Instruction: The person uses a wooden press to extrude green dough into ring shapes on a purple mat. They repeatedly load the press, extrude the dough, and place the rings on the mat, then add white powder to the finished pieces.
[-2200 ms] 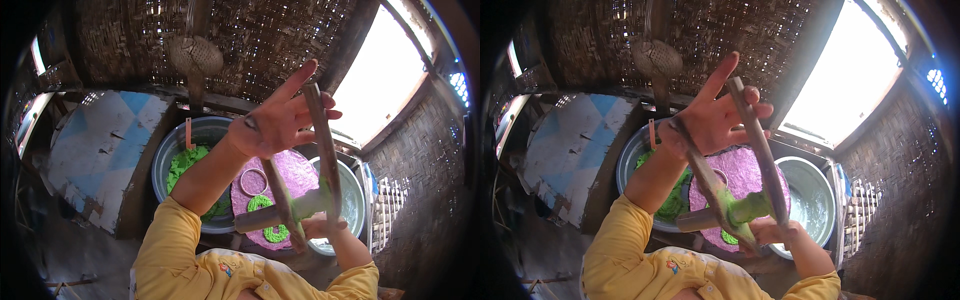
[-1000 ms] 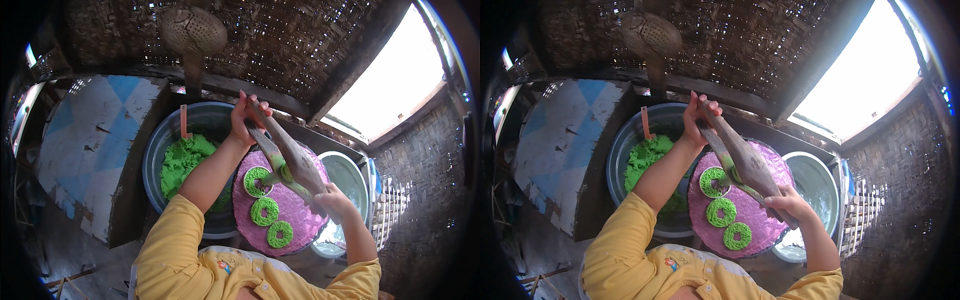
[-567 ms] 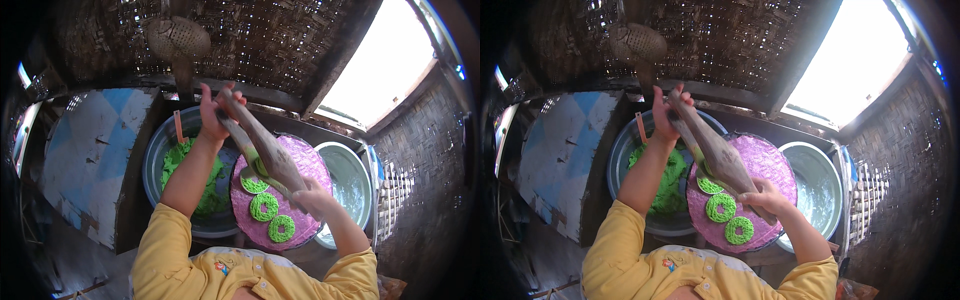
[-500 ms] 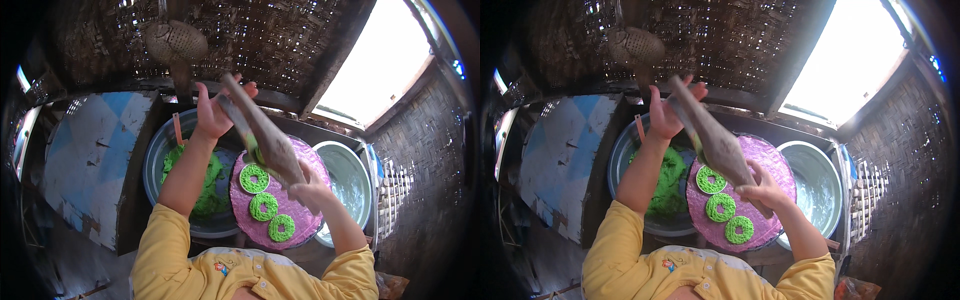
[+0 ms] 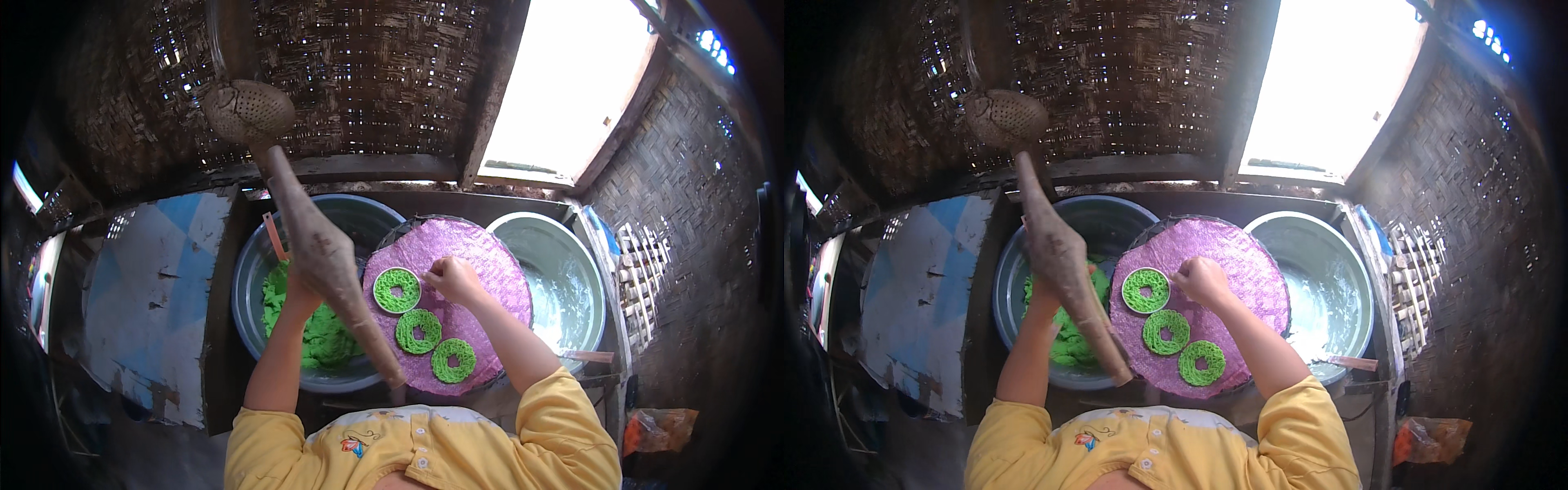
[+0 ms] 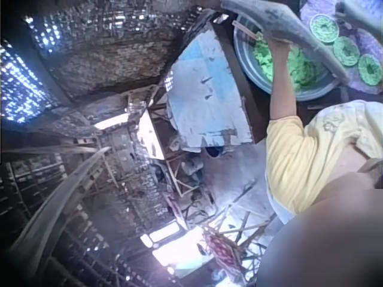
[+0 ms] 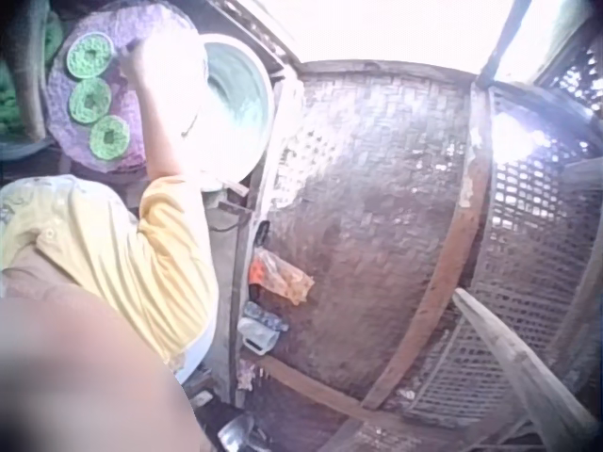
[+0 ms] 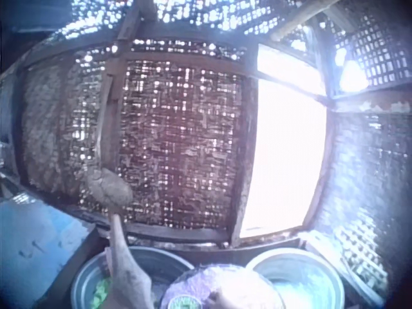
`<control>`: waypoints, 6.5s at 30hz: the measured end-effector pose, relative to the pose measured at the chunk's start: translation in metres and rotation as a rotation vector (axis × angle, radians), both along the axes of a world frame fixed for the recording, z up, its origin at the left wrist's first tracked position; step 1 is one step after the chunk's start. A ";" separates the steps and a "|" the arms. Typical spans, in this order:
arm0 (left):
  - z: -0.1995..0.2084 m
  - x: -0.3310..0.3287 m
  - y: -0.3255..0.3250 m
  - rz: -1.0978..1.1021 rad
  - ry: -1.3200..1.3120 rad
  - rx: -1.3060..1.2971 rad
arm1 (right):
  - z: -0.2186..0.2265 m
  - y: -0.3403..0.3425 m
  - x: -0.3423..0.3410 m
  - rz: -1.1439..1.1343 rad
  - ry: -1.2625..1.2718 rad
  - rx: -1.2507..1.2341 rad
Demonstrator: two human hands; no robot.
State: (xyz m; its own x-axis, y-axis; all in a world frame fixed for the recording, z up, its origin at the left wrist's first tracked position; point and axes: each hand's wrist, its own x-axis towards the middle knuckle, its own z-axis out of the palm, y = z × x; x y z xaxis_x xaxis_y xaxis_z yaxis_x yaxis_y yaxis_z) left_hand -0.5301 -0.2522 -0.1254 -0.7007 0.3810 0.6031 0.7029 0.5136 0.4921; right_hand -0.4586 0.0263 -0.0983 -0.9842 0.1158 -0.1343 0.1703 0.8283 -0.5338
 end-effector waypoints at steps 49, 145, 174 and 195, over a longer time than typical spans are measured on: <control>0.078 0.131 0.164 -0.374 -0.244 0.037 | 0.016 0.091 0.206 -0.004 -0.349 -1.078; 0.003 0.133 0.007 0.211 -0.068 0.311 | 0.019 0.098 0.083 0.221 0.244 0.289; 0.022 0.144 0.004 0.075 -0.078 0.371 | 0.014 0.113 0.104 0.096 0.247 0.139; 0.015 0.163 -0.026 -0.151 -0.897 1.114 | -0.016 0.076 0.060 0.107 0.126 0.317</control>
